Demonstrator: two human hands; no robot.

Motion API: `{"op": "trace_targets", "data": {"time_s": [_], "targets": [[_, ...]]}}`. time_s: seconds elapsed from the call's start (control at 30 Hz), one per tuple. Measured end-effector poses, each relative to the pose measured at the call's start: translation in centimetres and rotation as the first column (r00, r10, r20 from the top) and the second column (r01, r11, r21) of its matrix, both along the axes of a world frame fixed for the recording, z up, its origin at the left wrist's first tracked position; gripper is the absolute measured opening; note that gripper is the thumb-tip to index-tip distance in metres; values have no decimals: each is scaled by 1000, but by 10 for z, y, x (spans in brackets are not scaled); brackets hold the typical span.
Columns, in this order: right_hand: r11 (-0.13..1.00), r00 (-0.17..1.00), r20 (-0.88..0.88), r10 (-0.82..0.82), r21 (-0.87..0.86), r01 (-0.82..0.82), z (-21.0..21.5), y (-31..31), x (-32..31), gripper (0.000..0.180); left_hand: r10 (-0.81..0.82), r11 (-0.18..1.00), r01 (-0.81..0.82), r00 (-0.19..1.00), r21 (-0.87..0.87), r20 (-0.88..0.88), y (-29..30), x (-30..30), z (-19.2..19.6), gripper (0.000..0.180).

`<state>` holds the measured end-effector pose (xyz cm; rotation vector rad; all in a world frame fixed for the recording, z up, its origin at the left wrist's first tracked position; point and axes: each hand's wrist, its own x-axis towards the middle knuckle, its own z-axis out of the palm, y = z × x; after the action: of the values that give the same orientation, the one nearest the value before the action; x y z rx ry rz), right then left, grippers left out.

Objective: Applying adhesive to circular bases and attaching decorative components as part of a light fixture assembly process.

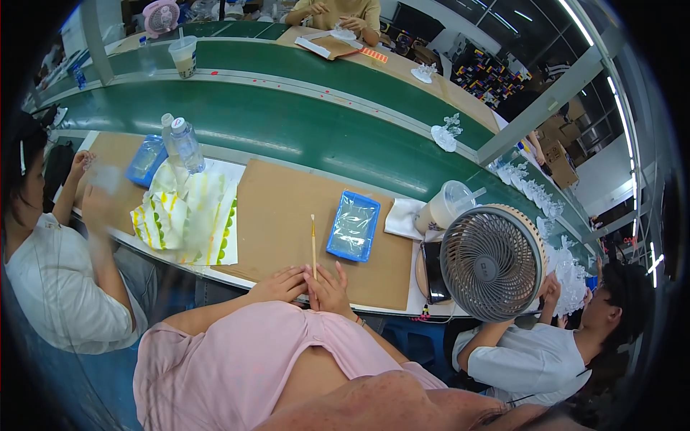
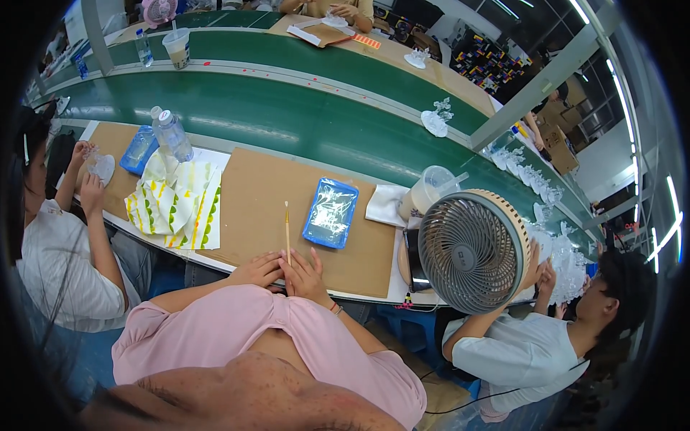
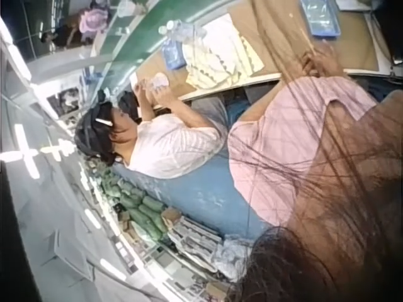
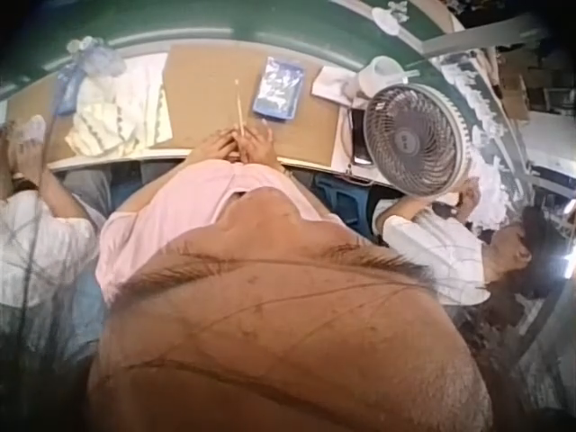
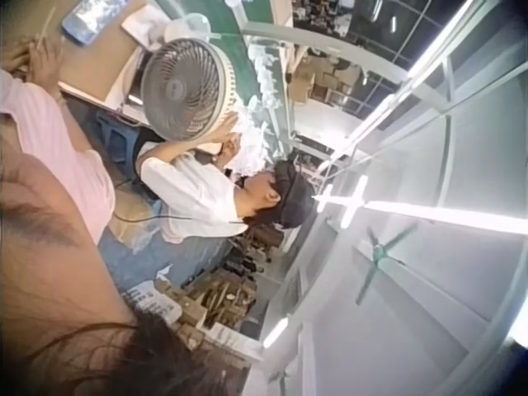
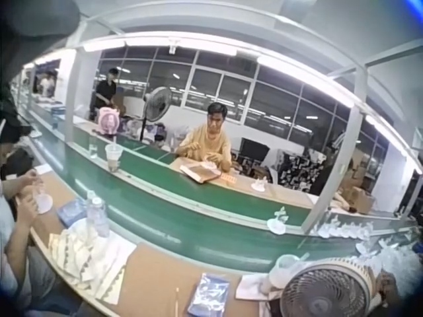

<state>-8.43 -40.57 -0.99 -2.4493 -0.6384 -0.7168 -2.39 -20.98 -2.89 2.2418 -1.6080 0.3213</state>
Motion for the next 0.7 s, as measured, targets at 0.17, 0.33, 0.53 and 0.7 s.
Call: {"op": "trace_targets", "data": {"time_s": [0.17, 0.33, 0.53, 0.7], "targets": [[1000, 1000, -12, -4, -21, 4, -3, -2, -1, 41, -7, 1000, 6, 998, -13, -64, -1, -1, 4, 52], [1000, 1000, -18, 1, -24, -1, -3, -2, 0, 42, -11, 997, 1, 992, -83, -122, -1, -2, 7, 45], [1000, 1000, -26, 0, 3, 0, -2, 0, 0, 42, -20, 995, 6, 989, -98, -149, -1, -1, 3, 47], [1000, 1000, -31, 4, -2, -4, 0, 0, 0, 41, -20, 996, 11, 994, -86, -111, -1, -2, 3, 48]]}}
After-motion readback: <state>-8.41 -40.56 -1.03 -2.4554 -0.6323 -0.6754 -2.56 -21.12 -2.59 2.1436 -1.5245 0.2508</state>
